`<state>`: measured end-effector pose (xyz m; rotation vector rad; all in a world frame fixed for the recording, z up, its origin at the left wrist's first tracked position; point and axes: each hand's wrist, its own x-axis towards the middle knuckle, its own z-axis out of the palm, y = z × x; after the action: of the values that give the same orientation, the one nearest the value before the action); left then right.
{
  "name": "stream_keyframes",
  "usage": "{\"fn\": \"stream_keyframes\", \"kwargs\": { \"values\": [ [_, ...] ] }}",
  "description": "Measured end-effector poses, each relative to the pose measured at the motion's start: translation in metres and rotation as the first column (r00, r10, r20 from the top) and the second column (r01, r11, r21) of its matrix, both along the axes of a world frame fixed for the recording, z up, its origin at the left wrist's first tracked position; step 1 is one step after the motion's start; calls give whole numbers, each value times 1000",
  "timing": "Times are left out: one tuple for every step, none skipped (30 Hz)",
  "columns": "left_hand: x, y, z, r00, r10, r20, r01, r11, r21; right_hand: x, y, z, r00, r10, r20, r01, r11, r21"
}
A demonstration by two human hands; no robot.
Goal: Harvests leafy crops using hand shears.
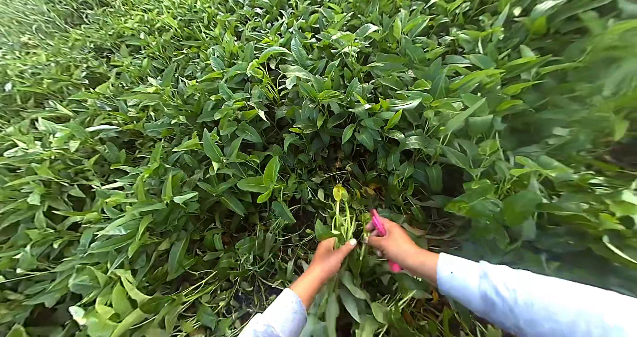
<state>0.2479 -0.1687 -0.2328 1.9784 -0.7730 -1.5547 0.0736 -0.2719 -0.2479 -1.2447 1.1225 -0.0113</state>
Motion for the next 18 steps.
{"fn": "stream_keyframes", "kwargs": {
  "values": [
    [-6,3,3,993,56,-108,-55,998,18,8,5,7,999,22,26,-22,1000,-16],
    [-11,7,6,976,113,-186,-108,993,37,14,7,13,997,68,36,-67,997,-35],
    [-12,10,5,960,165,-227,-157,986,51,18,7,16,991,130,35,-127,990,-62],
    [-8,13,1,951,190,-244,-180,982,60,19,3,18,979,200,26,-197,976,-96],
    [-3,15,-2,950,196,-244,-183,980,74,18,-3,20,967,256,6,-253,958,-134],
    [4,17,-3,954,193,-229,-175,980,97,16,-12,21,958,285,-30,-286,943,-168],
    [11,20,-3,959,193,-209,-172,978,114,13,-23,21,952,294,-87,-306,931,-200],
    [17,23,-1,962,201,-184,-181,976,123,9,-36,20,932,315,-178,-350,910,-223],
    [22,26,1,964,215,-160,-195,972,130,6,-49,15,890,353,-289,-423,876,-233],
    [26,27,3,964,225,-144,-206,969,135,4,-61,7,821,404,-403,-515,829,-217],
    [27,28,5,962,235,-135,-217,967,137,5,-69,-2,741,457,-492,-600,779,-181],
    [28,27,8,962,237,-136,-219,966,139,8,-72,-7,668,500,-551,-666,732,-143],
    [28,26,12,963,228,-143,-208,968,142,13,-71,-8,605,534,-591,-715,691,-108],
    [28,25,15,966,213,-149,-191,971,145,19,-68,-7,553,556,-621,-749,658,-78],
    [27,25,18,967,202,-153,-180,973,148,25,-64,-4,507,569,-647,-770,637,-44],
    [27,26,20,969,192,-157,-170,974,147,28,-63,-2,472,569,-674,-780,625,-20],
    [28,27,22,969,193,-156,-172,976,137,28,-64,-2,464,553,-692,-781,624,-24],
    [32,28,22,968,201,-147,-184,975,121,29,-67,-3,468,536,-703,-776,629,-36]
  ]
}}
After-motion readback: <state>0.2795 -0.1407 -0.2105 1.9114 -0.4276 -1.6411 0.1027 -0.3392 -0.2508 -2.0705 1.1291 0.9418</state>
